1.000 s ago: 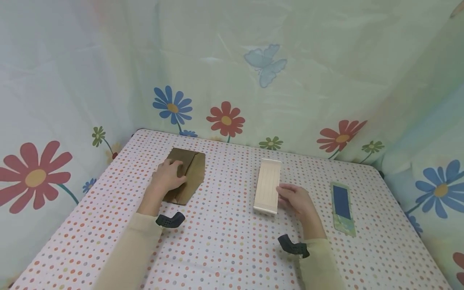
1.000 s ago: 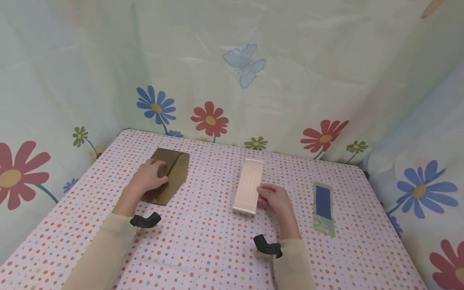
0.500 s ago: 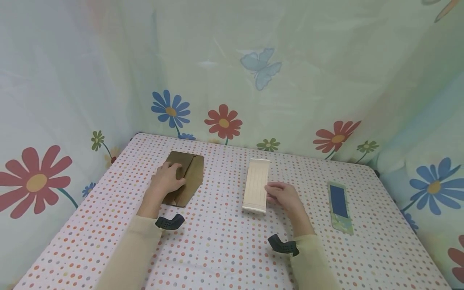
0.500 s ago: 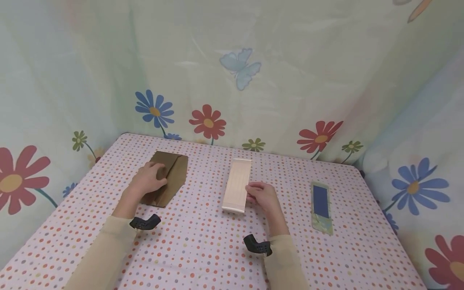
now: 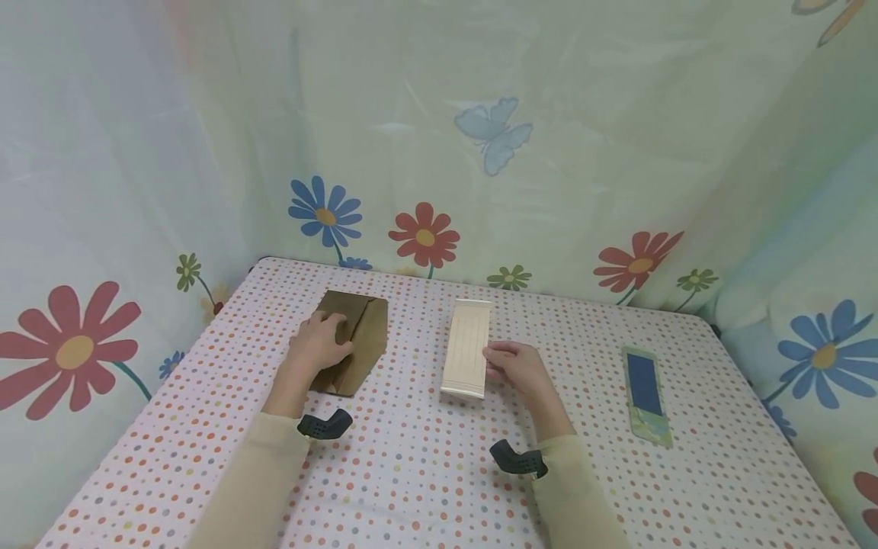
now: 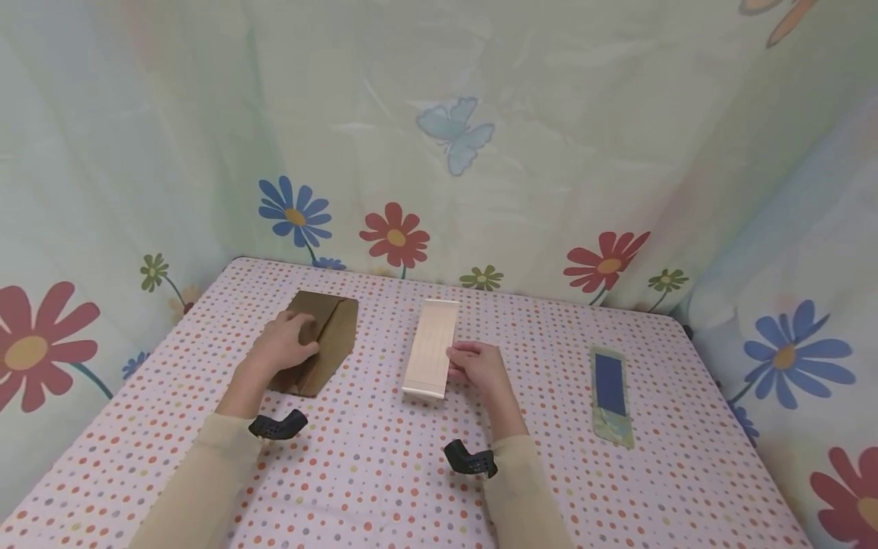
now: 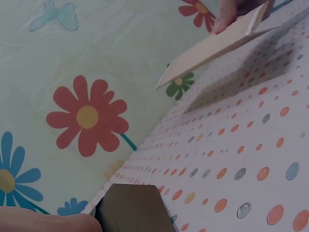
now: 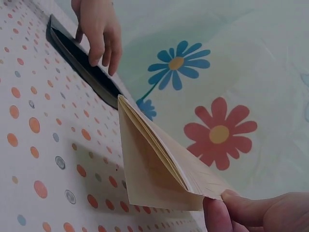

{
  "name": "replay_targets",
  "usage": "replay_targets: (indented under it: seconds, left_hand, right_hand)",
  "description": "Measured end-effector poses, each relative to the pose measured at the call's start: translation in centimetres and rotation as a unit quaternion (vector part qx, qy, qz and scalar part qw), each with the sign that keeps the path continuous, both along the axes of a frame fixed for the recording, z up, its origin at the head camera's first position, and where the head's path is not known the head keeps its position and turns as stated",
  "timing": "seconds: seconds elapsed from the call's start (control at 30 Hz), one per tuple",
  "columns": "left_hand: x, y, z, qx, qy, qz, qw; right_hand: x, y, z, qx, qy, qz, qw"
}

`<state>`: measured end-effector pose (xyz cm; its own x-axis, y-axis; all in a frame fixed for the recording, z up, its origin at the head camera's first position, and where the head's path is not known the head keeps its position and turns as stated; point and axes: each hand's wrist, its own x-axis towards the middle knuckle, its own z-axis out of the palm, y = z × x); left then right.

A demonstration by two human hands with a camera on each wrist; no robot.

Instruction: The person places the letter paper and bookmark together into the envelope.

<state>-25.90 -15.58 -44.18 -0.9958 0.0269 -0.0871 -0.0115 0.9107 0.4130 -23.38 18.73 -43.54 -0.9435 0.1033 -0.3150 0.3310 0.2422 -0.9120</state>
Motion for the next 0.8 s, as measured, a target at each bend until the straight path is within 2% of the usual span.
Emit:
replay_targets:
  seconds: [0.27, 0.5, 0.8]
  left_hand:
    - [-0.1, 0.0, 0.0, 0.004, 0.004, -0.001, 1.0000]
    - [0.1, 0.0, 0.2, 0.006, 0.002, 0.002, 1.0000]
    - [0.1, 0.0, 0.2, 0.012, 0.002, 0.007, 0.9999]
  right_hand:
    - [-0.5, -1.2, 0.0, 0.004, -0.008, -0.005, 1.000]
    - [-0.6, -1.9, 0.0, -0.011, -0.001, 0.015, 1.000]
    - [-1.0, -2.8, 0.1, -0.023, 0.003, 0.020, 1.000]
